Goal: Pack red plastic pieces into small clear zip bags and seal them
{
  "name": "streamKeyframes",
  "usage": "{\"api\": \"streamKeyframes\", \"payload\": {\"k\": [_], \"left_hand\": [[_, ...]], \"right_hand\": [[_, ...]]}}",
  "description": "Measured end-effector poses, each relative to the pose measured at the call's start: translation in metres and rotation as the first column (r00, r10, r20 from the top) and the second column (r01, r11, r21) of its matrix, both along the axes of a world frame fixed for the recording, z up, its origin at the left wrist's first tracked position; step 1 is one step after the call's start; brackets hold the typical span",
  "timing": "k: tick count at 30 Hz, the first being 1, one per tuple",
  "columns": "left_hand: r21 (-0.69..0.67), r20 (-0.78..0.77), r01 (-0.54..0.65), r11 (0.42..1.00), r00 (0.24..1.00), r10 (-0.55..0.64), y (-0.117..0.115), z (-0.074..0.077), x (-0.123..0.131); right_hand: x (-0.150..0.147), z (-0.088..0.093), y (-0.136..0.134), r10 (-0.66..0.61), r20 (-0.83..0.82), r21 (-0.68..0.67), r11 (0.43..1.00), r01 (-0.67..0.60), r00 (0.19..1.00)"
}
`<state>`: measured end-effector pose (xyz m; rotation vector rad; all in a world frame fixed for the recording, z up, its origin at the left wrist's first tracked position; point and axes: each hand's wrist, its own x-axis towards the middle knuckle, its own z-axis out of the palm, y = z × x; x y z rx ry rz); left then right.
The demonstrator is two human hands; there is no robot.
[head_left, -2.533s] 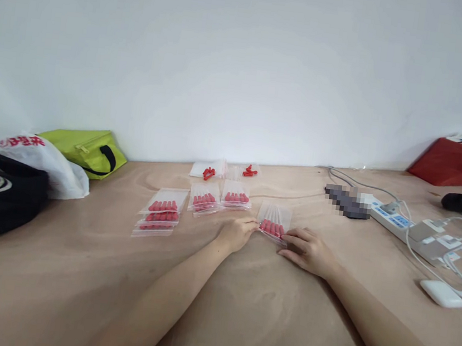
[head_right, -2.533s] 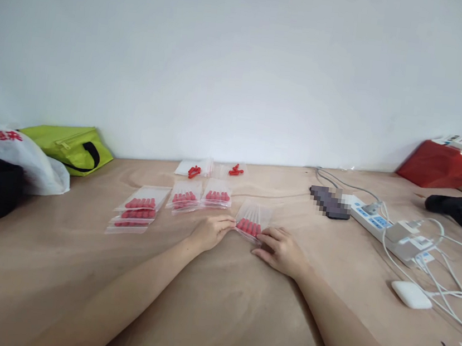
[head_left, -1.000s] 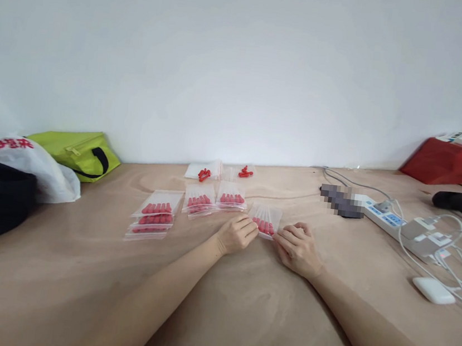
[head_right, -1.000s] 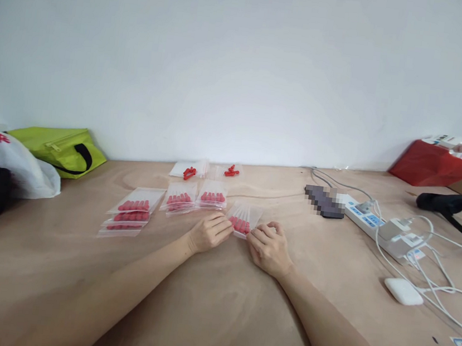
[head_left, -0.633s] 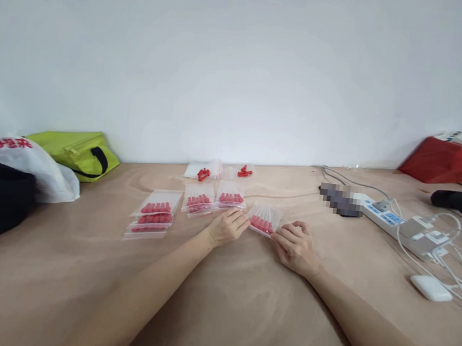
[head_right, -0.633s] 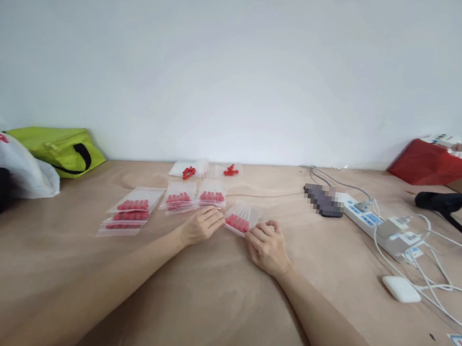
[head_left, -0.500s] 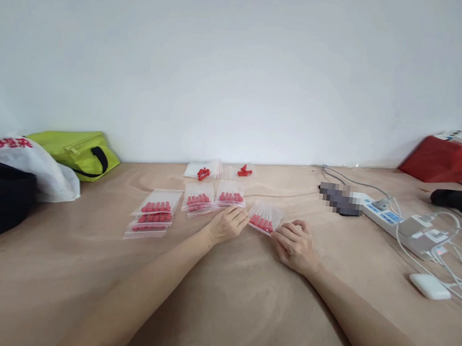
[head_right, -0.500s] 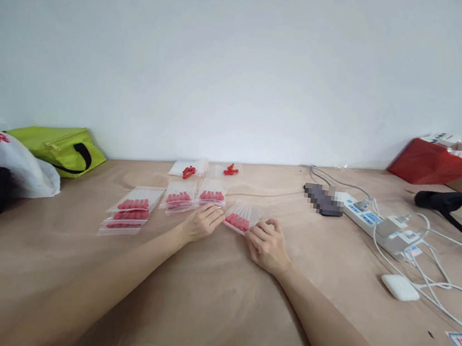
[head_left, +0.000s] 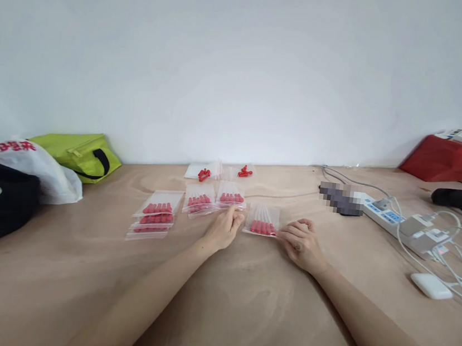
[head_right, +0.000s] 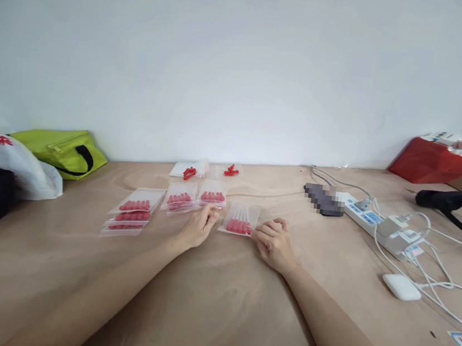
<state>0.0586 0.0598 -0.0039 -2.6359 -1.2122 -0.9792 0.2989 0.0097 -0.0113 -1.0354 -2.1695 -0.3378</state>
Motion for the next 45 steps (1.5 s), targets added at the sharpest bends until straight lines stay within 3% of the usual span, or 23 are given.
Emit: {"api": "streamKeyframes", "payload": {"k": [2, 7, 10, 12, 16, 18, 23, 27, 32, 35, 41, 45], "left_hand": [[-0.007, 0.015, -0.064, 0.998, 0.998, 0.064, -0.003, 0.002, 0.000], [0.186, -0.105, -0.185, 0.965, 0.973, 0.207, 0.011, 0.013, -0.017], [0.137, -0.154, -0.199, 0.970, 0.963, 0.220, 0.028, 0.014, -0.031], [0.070, -0.177, -0.177, 0.982, 0.966, 0.187, 0.036, 0.012, -0.038], [0.013, -0.131, -0.155, 0.988, 0.979, 0.155, 0.043, 0.006, -0.041], [0.021, -0.101, -0.144, 0.989, 0.984, 0.146, 0.044, 0.005, -0.040], [0.029, -0.029, -0.088, 0.996, 0.996, 0.089, 0.047, 0.008, -0.031], [-0.014, 0.023, -0.017, 1.000, 1.000, 0.017, 0.045, 0.009, -0.010], [-0.024, 0.098, 0.067, 0.997, 0.993, -0.064, 0.031, -0.003, 0.024], [-0.032, 0.094, 0.100, 0.995, 0.991, -0.096, 0.023, -0.011, 0.035], [-0.106, 0.060, 0.281, 0.954, 0.959, -0.276, 0.026, -0.014, 0.019], [-0.107, 0.043, 0.272, 0.956, 0.962, -0.269, 0.033, -0.016, 0.005]], "right_hand": [[0.006, -0.002, 0.005, -0.058, 0.003, 0.008, 0.998, 0.058, 0.998], [0.021, -0.009, 0.022, -0.309, 0.061, 0.057, 0.950, 0.306, 0.949], [0.018, -0.009, 0.027, -0.424, 0.074, 0.081, 0.905, 0.418, 0.903], [0.011, -0.007, 0.028, -0.392, 0.104, 0.070, 0.920, 0.387, 0.914], [-0.005, -0.006, 0.036, -0.119, 0.224, -0.048, 0.990, 0.132, 0.967], [-0.006, -0.009, 0.046, -0.075, 0.221, -0.083, 0.992, 0.096, 0.972], [0.013, -0.019, 0.068, -0.173, 0.174, -0.082, 0.978, 0.190, 0.969], [0.023, -0.016, 0.058, -0.264, 0.154, -0.035, 0.962, 0.272, 0.952], [0.001, -0.006, 0.038, -0.164, 0.123, 0.035, 0.986, 0.161, 0.979], [-0.011, -0.007, 0.037, -0.173, 0.148, 0.119, 0.981, 0.156, 0.974], [-0.012, -0.008, 0.042, -0.191, 0.216, 0.165, 0.974, 0.157, 0.958], [-0.009, -0.005, 0.044, -0.217, 0.216, 0.137, 0.972, 0.190, 0.952]]}}
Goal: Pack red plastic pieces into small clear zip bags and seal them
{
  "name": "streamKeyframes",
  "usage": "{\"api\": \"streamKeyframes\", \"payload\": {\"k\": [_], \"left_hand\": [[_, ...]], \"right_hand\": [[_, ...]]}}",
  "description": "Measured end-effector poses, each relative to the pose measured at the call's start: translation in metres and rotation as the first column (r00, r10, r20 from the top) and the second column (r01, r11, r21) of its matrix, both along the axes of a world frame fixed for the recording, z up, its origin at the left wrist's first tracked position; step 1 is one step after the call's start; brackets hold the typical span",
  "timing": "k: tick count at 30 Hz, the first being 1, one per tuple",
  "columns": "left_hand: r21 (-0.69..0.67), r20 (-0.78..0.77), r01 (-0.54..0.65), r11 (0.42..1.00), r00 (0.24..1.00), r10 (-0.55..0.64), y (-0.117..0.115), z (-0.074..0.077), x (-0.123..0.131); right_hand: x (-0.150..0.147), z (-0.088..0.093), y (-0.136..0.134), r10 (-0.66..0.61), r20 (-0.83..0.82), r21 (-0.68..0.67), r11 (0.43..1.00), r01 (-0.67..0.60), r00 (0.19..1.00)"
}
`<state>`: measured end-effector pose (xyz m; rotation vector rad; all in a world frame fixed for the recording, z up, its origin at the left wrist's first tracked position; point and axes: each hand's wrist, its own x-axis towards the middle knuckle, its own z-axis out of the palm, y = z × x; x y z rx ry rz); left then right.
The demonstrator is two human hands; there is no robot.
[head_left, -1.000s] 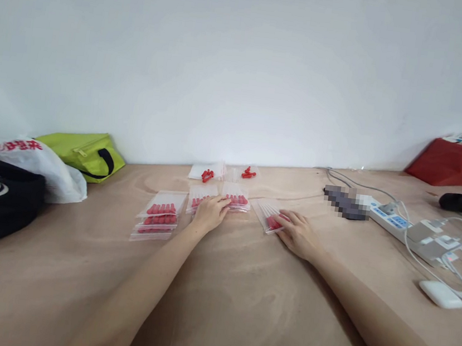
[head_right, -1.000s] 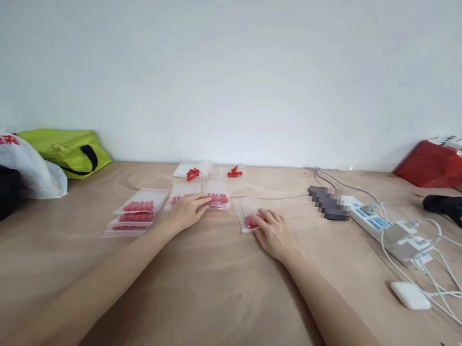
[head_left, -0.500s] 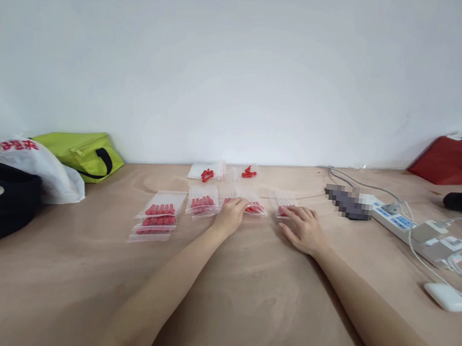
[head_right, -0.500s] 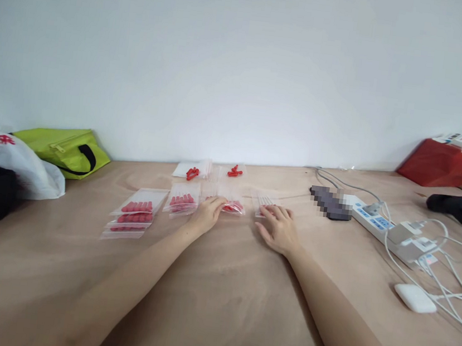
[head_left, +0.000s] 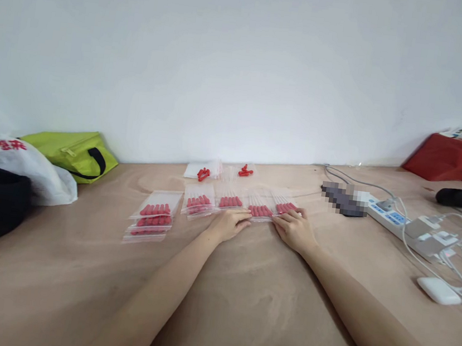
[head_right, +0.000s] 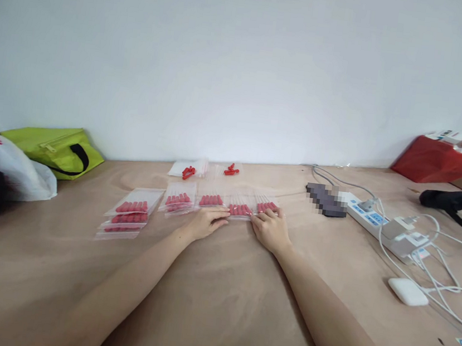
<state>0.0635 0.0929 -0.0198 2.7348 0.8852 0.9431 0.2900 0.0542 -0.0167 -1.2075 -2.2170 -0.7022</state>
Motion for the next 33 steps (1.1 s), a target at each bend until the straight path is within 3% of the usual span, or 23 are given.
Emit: {"api": "streamKeyframes", "payload": {"k": [8, 22, 29, 33], "left_hand": [[0.288, -0.073, -0.092, 0.953, 0.990, 0.117, -0.004, 0.000, 0.001], [0.307, -0.004, -0.126, 0.943, 0.991, 0.134, -0.008, 0.004, -0.001], [0.404, -0.044, 0.004, 0.915, 0.999, 0.016, -0.013, 0.008, 0.020], [0.515, -0.085, 0.054, 0.856, 0.996, -0.012, -0.013, 0.008, 0.028]], "right_hand": [[0.000, 0.001, -0.005, 0.144, 0.016, 0.033, 0.989, -0.144, 0.989], [-0.004, 0.004, -0.004, 0.151, 0.085, 0.106, 0.981, -0.159, 0.985], [-0.011, 0.004, -0.005, 0.158, 0.047, 0.109, 0.981, -0.162, 0.986], [-0.016, 0.003, -0.006, 0.168, 0.024, 0.110, 0.979, -0.170, 0.985]]}}
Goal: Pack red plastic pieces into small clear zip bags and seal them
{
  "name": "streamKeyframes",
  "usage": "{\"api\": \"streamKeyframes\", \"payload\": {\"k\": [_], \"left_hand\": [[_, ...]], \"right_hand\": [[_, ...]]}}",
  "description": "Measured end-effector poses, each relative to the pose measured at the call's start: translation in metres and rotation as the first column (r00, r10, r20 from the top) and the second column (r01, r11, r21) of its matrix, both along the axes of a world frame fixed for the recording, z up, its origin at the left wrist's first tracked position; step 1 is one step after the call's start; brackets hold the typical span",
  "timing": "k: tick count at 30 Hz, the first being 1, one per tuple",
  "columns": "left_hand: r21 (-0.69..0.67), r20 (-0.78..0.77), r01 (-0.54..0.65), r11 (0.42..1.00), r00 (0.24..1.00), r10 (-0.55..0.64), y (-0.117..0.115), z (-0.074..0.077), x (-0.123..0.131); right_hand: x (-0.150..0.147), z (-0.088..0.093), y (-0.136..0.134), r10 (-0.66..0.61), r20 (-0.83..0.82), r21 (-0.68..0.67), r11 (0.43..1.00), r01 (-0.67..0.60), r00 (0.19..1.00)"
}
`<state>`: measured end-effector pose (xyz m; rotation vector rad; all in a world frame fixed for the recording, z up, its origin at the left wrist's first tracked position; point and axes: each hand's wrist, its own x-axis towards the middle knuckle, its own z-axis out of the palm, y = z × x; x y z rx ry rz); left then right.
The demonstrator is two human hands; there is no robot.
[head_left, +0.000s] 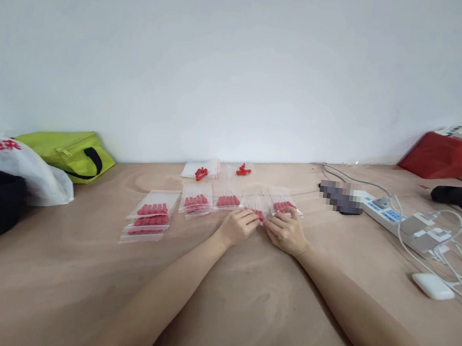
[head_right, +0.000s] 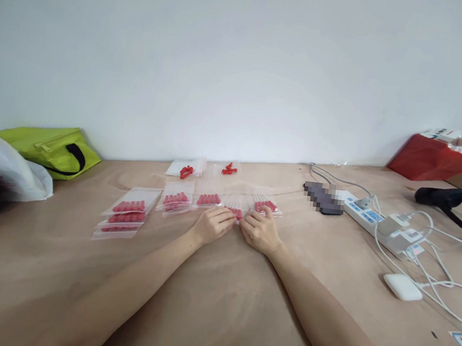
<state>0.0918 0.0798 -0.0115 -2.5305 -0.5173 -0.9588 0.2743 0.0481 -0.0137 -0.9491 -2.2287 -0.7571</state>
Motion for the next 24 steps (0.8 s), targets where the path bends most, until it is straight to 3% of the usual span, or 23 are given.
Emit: {"api": "streamKeyframes", "payload": {"k": [14, 24], "left_hand": [[0.087, -0.042, -0.021, 0.996, 0.999, 0.025, -0.002, 0.003, -0.002], [0.131, -0.099, -0.044, 0.990, 0.993, 0.058, 0.008, 0.005, -0.036]], "right_hand": [[-0.003, 0.004, -0.004, -0.002, 0.020, -0.029, 1.000, 0.002, 1.000], [-0.003, 0.003, -0.004, 0.050, -0.049, -0.046, 0.998, -0.052, 0.998]]}}
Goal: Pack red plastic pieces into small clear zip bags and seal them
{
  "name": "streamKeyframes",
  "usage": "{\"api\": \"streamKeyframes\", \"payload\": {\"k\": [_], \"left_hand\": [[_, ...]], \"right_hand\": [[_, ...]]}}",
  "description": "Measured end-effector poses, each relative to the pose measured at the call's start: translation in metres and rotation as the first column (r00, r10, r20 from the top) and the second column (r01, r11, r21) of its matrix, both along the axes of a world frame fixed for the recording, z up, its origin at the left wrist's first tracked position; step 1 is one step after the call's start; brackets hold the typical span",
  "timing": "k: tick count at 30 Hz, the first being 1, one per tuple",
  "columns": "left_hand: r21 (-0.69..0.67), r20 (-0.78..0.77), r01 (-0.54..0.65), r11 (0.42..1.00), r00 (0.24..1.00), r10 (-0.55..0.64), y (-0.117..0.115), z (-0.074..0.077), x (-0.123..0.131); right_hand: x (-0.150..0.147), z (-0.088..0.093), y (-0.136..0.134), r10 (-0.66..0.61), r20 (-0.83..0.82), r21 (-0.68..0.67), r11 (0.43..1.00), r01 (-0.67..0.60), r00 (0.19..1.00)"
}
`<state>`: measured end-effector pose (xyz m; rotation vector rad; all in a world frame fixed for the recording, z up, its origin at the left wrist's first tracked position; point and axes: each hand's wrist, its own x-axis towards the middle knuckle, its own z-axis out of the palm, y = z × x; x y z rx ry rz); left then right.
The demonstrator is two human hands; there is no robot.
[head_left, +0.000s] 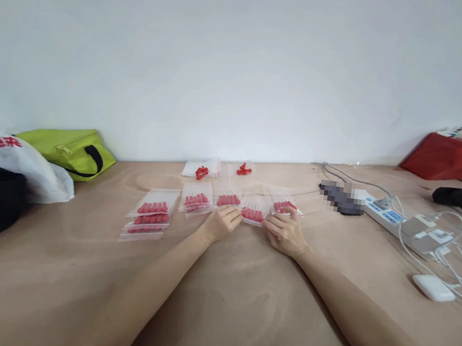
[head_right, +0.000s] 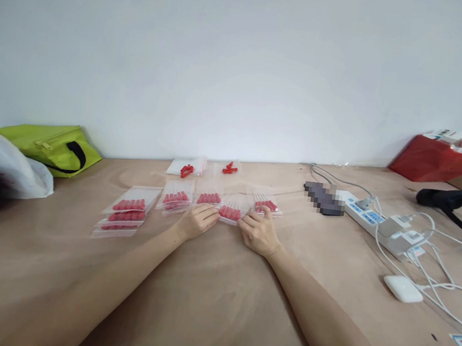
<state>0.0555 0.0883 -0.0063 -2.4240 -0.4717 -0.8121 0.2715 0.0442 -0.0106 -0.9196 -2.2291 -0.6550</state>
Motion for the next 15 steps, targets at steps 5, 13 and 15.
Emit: {"api": "streamKeyframes", "payload": {"k": [5, 13, 15], "left_hand": [[-0.045, -0.014, -0.022, 0.999, 1.000, 0.022, 0.004, 0.002, -0.008], [-0.055, 0.021, -0.069, 0.996, 0.997, 0.070, -0.004, 0.001, -0.014], [-0.062, 0.036, -0.081, 0.995, 0.996, 0.083, -0.008, 0.002, -0.014]], "right_hand": [[0.000, 0.000, -0.001, 0.011, 0.001, -0.018, 1.000, -0.011, 1.000], [0.006, -0.004, 0.004, -0.046, -0.020, -0.077, 0.996, 0.045, 0.999], [0.005, -0.004, 0.005, -0.077, -0.049, -0.107, 0.992, 0.072, 0.996]]}}
